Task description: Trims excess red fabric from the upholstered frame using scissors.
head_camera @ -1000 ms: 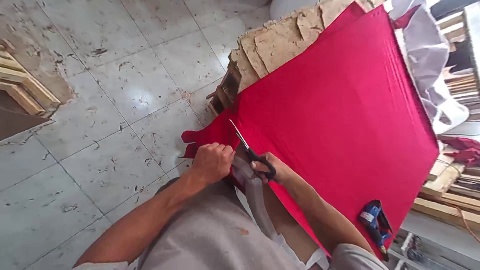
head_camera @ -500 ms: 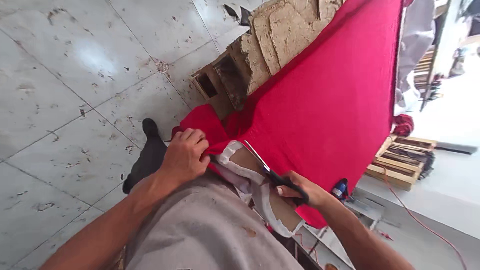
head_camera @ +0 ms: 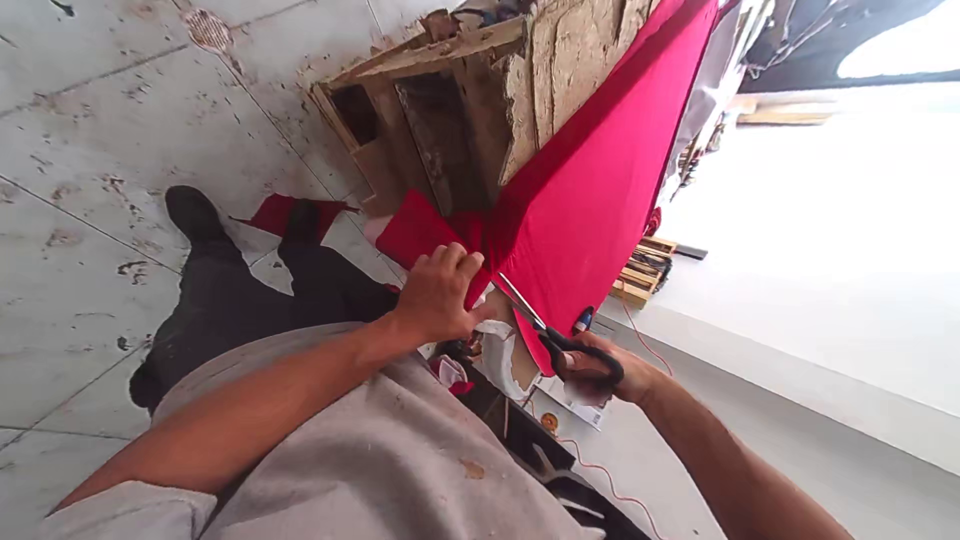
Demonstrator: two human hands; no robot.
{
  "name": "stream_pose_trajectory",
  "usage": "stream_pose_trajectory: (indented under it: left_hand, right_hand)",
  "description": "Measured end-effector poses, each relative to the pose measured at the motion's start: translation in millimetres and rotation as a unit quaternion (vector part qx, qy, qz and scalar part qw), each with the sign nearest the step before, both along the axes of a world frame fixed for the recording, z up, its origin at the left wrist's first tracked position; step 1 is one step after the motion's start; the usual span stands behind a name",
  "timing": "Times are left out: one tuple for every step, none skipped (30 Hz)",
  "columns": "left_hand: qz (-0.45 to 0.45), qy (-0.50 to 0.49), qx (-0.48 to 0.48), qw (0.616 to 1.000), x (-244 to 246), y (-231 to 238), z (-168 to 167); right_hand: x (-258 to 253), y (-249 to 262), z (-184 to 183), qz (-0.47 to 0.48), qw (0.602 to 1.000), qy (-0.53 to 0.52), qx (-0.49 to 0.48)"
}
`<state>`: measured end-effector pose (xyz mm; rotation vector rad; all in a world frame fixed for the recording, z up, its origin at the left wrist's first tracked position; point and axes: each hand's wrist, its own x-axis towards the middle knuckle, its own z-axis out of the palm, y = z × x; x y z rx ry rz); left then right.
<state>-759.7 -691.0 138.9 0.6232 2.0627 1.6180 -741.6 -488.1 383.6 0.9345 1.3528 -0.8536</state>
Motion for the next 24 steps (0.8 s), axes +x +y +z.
stream_pose_trajectory:
  left_hand:
    - [-0.018, 0.005, -0.02, 1.0, 3.3, 6.2, 4.4]
    - [-0.019, 0.015, -0.032, 0.999, 6.7, 12.0, 8.1]
    - [-0.011, 0.024, -0.035, 0.999, 8.6, 15.5, 11.8]
    - [0.004, 0.032, -0.031, 0.999, 9.1, 16.9, 14.5]
    - [0.017, 0.035, -0.024, 0.999, 9.3, 16.4, 17.0]
    - [0.027, 0.033, -0.015, 0.999, 9.2, 15.0, 18.8]
    - [0.034, 0.026, -0.005, 0.999, 9.4, 13.1, 20.0]
    - [0.041, 0.016, 0.002, 0.999, 8.5, 10.6, 20.2]
    - [0.044, 0.001, 0.005, 0.999, 7.2, 7.8, 19.4]
    - [0.035, -0.021, 0.004, 0.999, 6.7, 4.5, 18.8]
    - [0.024, -0.038, -0.001, 0.999, 7.4, 2.4, 18.3]
    - [0.019, -0.042, -0.01, 0.999, 9.8, 2.2, 17.8]
    - [0.017, -0.037, -0.02, 0.999, 11.5, 3.3, 17.7]
    - [0.018, -0.025, -0.031, 0.999, 12.9, 5.7, 18.0]
    - [0.024, -0.008, -0.04, 0.999, 13.2, 8.7, 18.1]
    - [0.028, 0.006, -0.049, 0.998, 12.2, 12.0, 17.8]
    - [0.029, 0.012, -0.053, 0.998, 11.4, 14.9, 17.7]
    - [0.029, 0.013, -0.053, 0.998, 11.3, 17.1, 17.8]
    - [0.028, 0.008, -0.05, 0.998, 11.3, 17.0, 18.0]
    - [0.028, -0.003, -0.045, 0.999, 12.2, 14.7, 18.3]
    - [0.033, -0.008, -0.042, 0.999, 14.5, 11.2, 18.1]
    - [0.04, -0.007, -0.042, 0.998, 17.1, 7.5, 17.6]
    - [0.049, 0.003, -0.045, 0.998, 19.5, 5.4, 16.6]
    - [0.056, 0.018, -0.048, 0.997, 21.3, 5.0, 16.6]
  right_hand:
    - [-2.4, -1.3, 0.4, 0.002, 1.0, -0.008, 0.008]
    - [-4.1, -2.3, 0.6, 0.003, 1.0, -0.014, 0.012]
    - [-5.5, -2.7, 0.9, 0.001, 1.0, -0.019, 0.013]
    - [-7.0, -2.5, 0.6, -0.001, 1.0, -0.02, 0.011]
    - [-7.9, -2.1, 0.3, -0.001, 1.0, -0.021, 0.009]
    - [-8.7, -1.3, 0.2, 0.0, 1.0, -0.022, 0.009]
    - [-8.9, -0.5, 0.6, -0.002, 1.0, -0.024, 0.007]
    - [-9.0, 0.9, 0.9, -0.006, 1.0, -0.024, 0.004]
    - [-8.4, 2.9, 0.9, -0.011, 1.0, -0.024, 0.001]
    - [-7.2, 4.7, 1.2, -0.015, 1.0, -0.024, -0.002]
    - [-6.3, 6.6, 1.4, -0.017, 1.0, -0.025, -0.006]
    - [-5.7, 7.7, 1.2, -0.018, 0.999, -0.025, -0.008]
    - [-5.5, 8.6, 0.5, -0.018, 1.0, -0.024, -0.008]
    - [-5.0, 10.0, 0.1, -0.02, 0.999, -0.022, -0.013]
    - [-3.9, 11.8, -0.1, -0.024, 0.999, -0.019, -0.019]
    - [-2.4, 14.4, -0.3, -0.027, 0.999, -0.017, -0.026]
    - [0.0, 16.7, 0.3, -0.031, 0.999, -0.013, -0.032]
    - [2.7, 18.5, 1.1, -0.033, 0.999, -0.009, -0.038]
    - [5.5, 19.9, 1.5, -0.036, 0.998, -0.004, -0.042]
    - [8.9, 21.4, 1.2, -0.04, 0.998, 0.0, -0.046]
    - [13.6, 23.2, -0.2, -0.046, 0.998, 0.006, -0.052]
    - [18.8, 25.2, -3.1, -0.053, 0.997, 0.015, -0.061]
    - [23.5, 27.4, -7.4, -0.061, 0.995, 0.026, -0.074]
    - [27.9, 29.5, -11.8, -0.068, 0.993, 0.036, -0.09]
